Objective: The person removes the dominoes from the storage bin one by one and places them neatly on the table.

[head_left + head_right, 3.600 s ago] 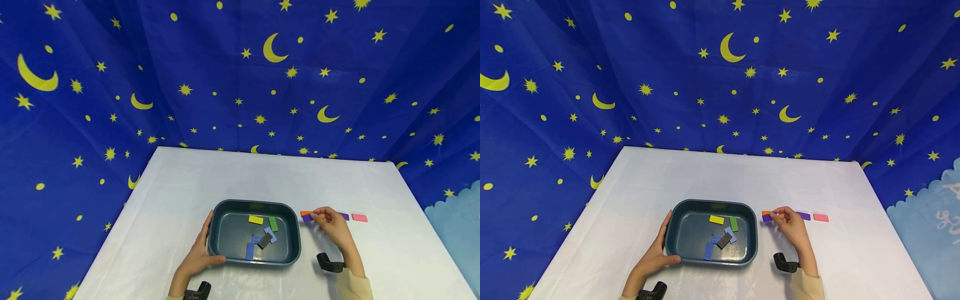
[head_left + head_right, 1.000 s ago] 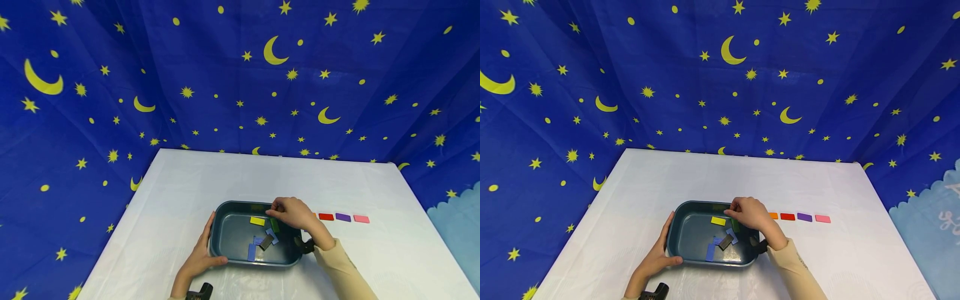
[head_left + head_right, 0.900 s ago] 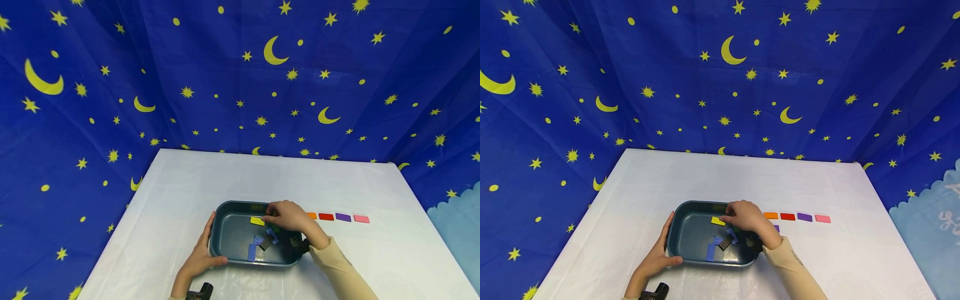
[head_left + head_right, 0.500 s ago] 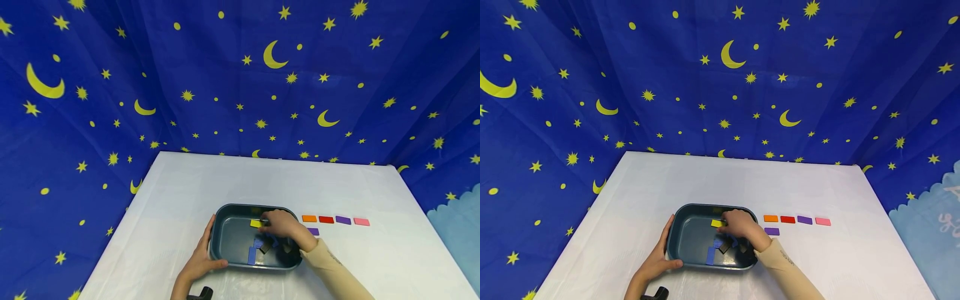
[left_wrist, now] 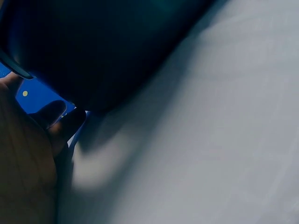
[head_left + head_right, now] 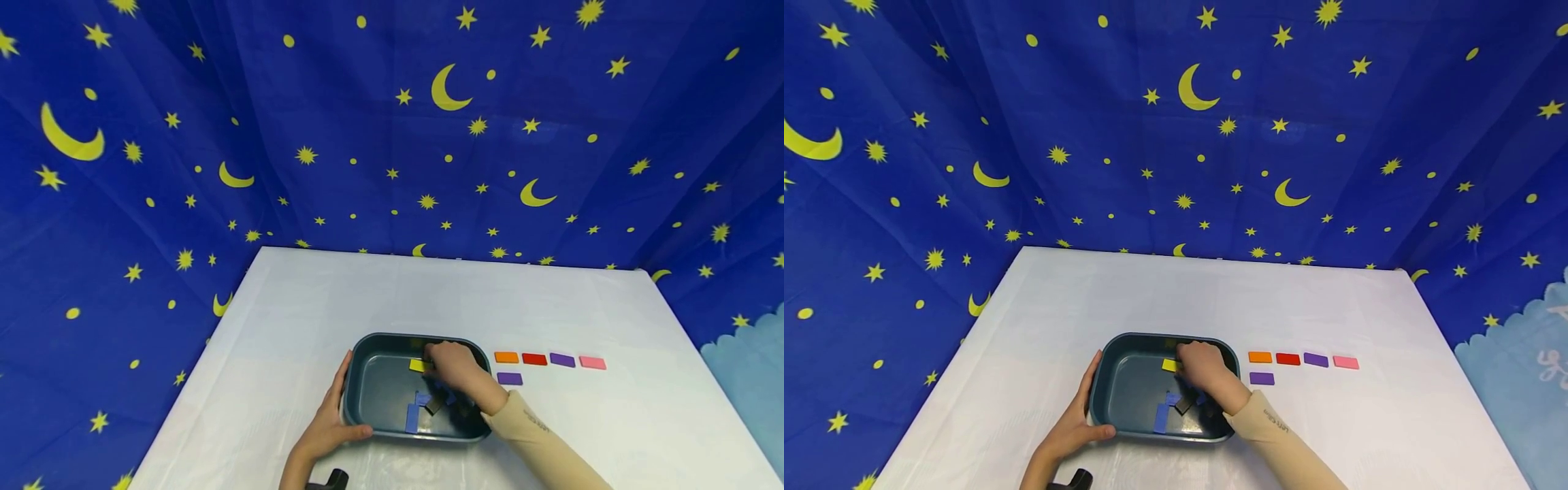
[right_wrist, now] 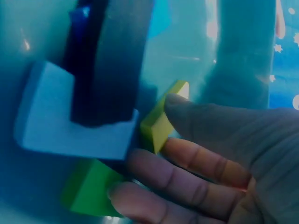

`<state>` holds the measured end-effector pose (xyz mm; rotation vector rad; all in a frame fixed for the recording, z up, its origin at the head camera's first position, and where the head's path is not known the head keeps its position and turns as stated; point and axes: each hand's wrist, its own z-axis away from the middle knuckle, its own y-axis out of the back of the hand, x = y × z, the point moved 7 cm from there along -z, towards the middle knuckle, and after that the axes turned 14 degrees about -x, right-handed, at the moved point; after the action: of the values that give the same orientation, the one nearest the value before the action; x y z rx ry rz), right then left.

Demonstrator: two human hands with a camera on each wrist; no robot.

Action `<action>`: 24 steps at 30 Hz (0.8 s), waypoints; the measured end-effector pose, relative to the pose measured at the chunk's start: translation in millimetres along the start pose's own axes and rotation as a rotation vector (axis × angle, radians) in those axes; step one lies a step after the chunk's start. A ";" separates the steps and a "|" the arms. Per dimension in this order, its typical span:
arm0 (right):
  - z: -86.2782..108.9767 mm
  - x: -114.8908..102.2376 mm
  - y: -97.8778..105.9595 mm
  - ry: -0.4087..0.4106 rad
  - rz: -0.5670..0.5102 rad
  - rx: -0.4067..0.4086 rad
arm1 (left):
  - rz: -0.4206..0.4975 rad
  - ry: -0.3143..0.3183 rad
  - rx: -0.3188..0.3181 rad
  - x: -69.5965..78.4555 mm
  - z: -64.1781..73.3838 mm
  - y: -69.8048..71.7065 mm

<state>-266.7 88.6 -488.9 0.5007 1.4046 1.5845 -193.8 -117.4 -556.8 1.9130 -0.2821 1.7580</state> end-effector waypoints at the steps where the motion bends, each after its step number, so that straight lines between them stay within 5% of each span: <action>1: -0.5 -0.2 -1.5 -0.006 0.010 0.005 | -0.002 0.000 -0.001 0.1 0.2 0.1; 10: -3.5 -5.1 -7.7 0.054 0.060 0.070 | -0.009 0.008 -0.001 0.2 2.7 1.6; 16: -6.7 -8.6 -10.5 0.129 0.010 0.019 | 0.001 -0.008 -0.002 0.9 3.1 1.9; 24: -5.9 2.6 -13.2 0.007 -0.062 -0.038 | 0.005 -0.013 -0.021 0.8 0.3 0.3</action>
<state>-267.8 86.5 -503.4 0.4256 1.3801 1.5616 -193.6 -117.7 -555.9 1.9106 -0.3093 1.7397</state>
